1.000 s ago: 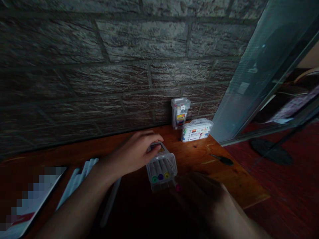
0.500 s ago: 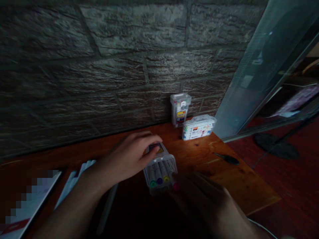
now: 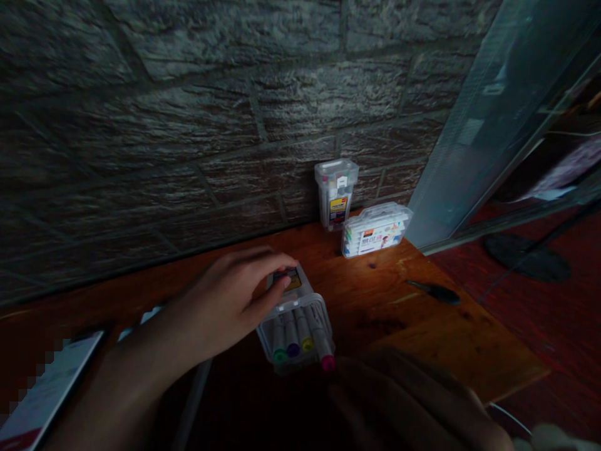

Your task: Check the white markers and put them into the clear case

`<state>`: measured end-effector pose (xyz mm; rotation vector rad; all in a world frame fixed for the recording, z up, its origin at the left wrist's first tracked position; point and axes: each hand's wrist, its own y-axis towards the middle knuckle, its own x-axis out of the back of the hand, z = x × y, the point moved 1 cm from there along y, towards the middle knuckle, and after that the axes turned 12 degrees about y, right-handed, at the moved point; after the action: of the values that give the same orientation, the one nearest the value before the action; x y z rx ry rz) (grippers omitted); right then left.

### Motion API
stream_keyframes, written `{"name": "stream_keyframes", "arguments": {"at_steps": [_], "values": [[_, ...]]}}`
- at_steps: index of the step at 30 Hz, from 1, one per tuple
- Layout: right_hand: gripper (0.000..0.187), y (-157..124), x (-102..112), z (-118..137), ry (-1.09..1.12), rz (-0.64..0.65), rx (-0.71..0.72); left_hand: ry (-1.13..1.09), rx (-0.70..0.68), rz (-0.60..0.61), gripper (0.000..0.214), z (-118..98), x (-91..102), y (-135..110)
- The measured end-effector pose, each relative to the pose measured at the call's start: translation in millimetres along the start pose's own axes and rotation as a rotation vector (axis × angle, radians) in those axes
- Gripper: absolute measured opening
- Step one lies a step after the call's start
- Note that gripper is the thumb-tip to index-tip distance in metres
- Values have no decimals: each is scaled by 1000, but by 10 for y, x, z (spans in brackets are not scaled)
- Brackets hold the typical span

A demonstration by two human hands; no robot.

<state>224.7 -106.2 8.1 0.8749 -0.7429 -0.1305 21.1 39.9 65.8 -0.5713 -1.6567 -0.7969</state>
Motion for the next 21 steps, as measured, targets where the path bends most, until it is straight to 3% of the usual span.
{"name": "stream_keyframes", "arguments": {"at_steps": [4, 7, 10, 12, 16, 21], "values": [[24, -31, -63, -66, 5, -18, 80, -11, 2, 8, 25, 15, -14, 6], [23, -10, -95, -107, 47, -49, 59, -18, 8, 15, 25, 12, -19, 9], [22, 40, -110, -116, 50, 21, 1, -24, 22, 20, 25, 2, -24, 1], [29, 64, -116, -113, 36, -16, 42, -21, 30, 9, 25, -1, -27, -5], [37, 77, -157, -143, 25, 35, 46, -14, 31, 0, 25, 2, -32, -4], [38, 144, -141, -160, 68, 194, 12, -2, 15, -12, 25, 1, -33, 0]]}}
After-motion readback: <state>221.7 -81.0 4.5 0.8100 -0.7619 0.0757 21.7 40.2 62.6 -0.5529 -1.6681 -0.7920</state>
